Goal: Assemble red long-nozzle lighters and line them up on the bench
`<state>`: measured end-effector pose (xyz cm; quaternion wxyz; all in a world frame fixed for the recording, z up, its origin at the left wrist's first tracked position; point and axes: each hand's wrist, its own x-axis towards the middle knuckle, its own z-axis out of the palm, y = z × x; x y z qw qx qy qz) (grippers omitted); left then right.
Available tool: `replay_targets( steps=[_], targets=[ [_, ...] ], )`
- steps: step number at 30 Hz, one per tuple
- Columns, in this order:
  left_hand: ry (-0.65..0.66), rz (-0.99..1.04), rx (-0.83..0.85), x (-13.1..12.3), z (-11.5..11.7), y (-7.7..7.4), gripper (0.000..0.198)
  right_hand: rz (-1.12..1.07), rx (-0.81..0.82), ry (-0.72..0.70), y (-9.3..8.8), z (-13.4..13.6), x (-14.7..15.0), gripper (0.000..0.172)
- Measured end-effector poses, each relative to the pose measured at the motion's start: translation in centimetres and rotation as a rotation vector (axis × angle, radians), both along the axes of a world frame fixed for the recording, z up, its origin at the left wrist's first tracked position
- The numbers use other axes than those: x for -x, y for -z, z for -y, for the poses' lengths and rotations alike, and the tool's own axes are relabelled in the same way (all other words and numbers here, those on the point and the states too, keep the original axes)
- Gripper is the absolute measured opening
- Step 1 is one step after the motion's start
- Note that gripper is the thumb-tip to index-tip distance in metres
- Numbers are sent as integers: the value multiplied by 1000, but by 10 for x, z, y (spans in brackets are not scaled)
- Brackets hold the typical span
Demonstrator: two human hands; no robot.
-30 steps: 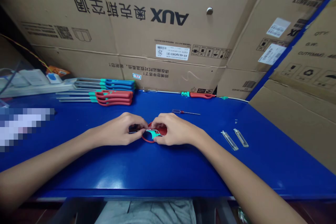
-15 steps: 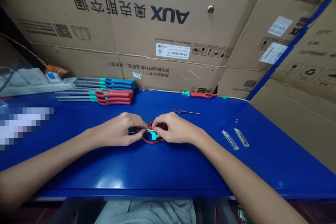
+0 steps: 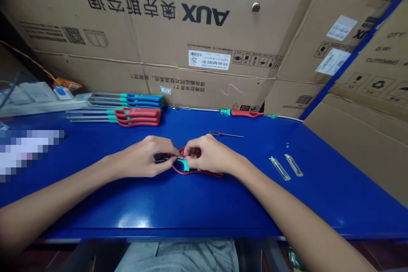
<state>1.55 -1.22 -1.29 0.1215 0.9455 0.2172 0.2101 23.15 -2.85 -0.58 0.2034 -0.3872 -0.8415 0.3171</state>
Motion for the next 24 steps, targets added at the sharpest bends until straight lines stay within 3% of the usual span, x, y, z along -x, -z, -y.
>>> replay_targets(
  steps=[16,24],
  targets=[
    [-11,-86,218,3,-3,-4,24,74,-45,-67,-4,2,-2,17],
    [-26,-187,341,14,-8,-19,30,60,-57,-41,-1,-1,-4,16]
  ],
)
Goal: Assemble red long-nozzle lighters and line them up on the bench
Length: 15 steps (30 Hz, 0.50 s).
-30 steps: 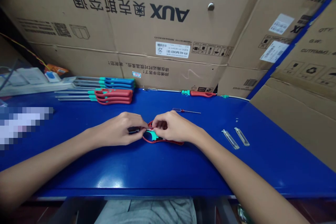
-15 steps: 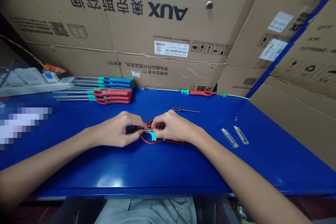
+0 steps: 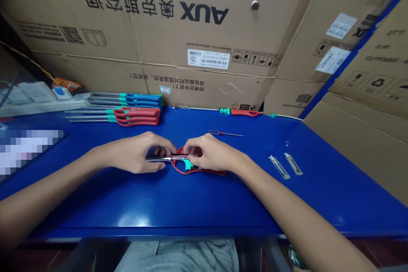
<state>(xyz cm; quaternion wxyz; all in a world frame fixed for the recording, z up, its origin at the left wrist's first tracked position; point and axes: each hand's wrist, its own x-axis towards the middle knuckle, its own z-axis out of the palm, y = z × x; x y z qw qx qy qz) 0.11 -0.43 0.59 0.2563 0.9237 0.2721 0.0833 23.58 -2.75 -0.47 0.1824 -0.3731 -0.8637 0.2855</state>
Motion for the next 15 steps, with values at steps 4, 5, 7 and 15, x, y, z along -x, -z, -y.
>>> replay_targets(
  steps=[4,5,7,15],
  targets=[
    [-40,-52,98,4,-5,-3,24,-11,-7,-6,-1,0,0,15],
    [-45,-50,113,4,-6,-2,24,-12,-6,-10,-1,0,0,15],
    [-49,-42,131,5,-8,0,25,-9,4,-15,-1,0,0,14],
    [-60,-26,39,6,-11,2,25,48,-109,22,1,0,1,16]
  ],
)
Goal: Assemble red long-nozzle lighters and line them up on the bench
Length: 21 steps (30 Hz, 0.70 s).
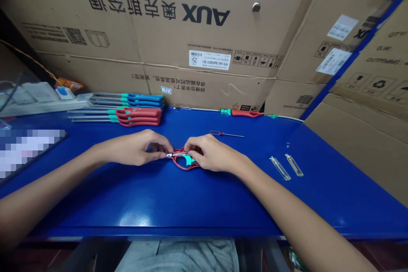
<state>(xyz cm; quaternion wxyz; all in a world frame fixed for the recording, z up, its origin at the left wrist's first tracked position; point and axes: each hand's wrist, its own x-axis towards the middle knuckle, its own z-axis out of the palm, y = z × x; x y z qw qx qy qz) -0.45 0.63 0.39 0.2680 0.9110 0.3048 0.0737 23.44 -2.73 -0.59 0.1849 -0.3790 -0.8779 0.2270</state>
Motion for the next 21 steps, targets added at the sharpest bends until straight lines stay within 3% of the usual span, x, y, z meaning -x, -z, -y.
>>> replay_targets(
  steps=[6,14,21],
  targets=[
    [-54,55,-4,-2,1,0,27,23,-230,-8,1,1,1,18],
    [-21,45,-28,-2,0,0,29,-56,-423,14,3,1,-1,9],
    [-11,43,13,-4,2,0,26,-73,-499,-25,6,-2,-3,8]
  ],
)
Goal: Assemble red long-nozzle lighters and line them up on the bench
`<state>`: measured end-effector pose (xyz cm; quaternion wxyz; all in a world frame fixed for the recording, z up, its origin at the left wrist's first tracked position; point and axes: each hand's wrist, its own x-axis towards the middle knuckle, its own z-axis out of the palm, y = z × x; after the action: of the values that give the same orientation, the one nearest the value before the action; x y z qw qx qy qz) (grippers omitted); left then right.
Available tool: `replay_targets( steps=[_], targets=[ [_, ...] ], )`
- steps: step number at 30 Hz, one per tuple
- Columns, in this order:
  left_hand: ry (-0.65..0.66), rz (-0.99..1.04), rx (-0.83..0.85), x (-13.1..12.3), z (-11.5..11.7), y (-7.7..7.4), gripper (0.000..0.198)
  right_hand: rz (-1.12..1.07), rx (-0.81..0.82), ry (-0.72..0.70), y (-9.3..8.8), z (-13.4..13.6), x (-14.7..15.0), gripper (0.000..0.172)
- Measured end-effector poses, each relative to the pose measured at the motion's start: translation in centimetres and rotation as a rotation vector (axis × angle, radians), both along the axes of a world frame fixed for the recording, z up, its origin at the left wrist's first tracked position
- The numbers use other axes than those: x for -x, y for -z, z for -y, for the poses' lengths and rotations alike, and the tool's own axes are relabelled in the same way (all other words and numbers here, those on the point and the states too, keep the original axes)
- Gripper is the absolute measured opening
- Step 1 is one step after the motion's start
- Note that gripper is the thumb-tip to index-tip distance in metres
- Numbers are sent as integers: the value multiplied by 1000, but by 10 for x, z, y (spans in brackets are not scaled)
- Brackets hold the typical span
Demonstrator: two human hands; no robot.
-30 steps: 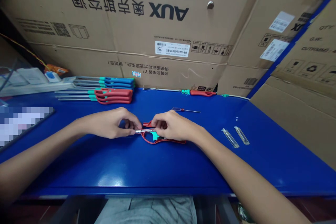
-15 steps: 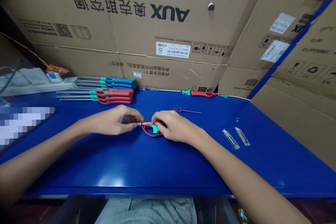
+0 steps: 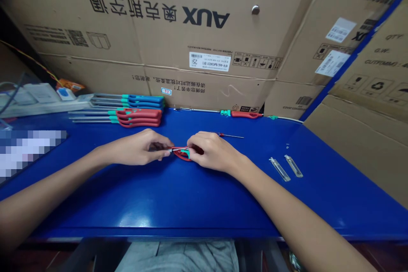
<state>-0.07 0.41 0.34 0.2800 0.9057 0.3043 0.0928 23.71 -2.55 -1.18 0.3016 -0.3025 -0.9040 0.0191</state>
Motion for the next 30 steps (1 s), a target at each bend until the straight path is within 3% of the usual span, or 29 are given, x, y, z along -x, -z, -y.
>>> replay_targets(
  steps=[19,30],
  targets=[
    [-125,48,240,-1,-6,7,31,-52,25,-16,1,0,-1,6],
    [-59,27,68,-1,-6,11,26,-79,224,4,1,2,2,9]
  ],
)
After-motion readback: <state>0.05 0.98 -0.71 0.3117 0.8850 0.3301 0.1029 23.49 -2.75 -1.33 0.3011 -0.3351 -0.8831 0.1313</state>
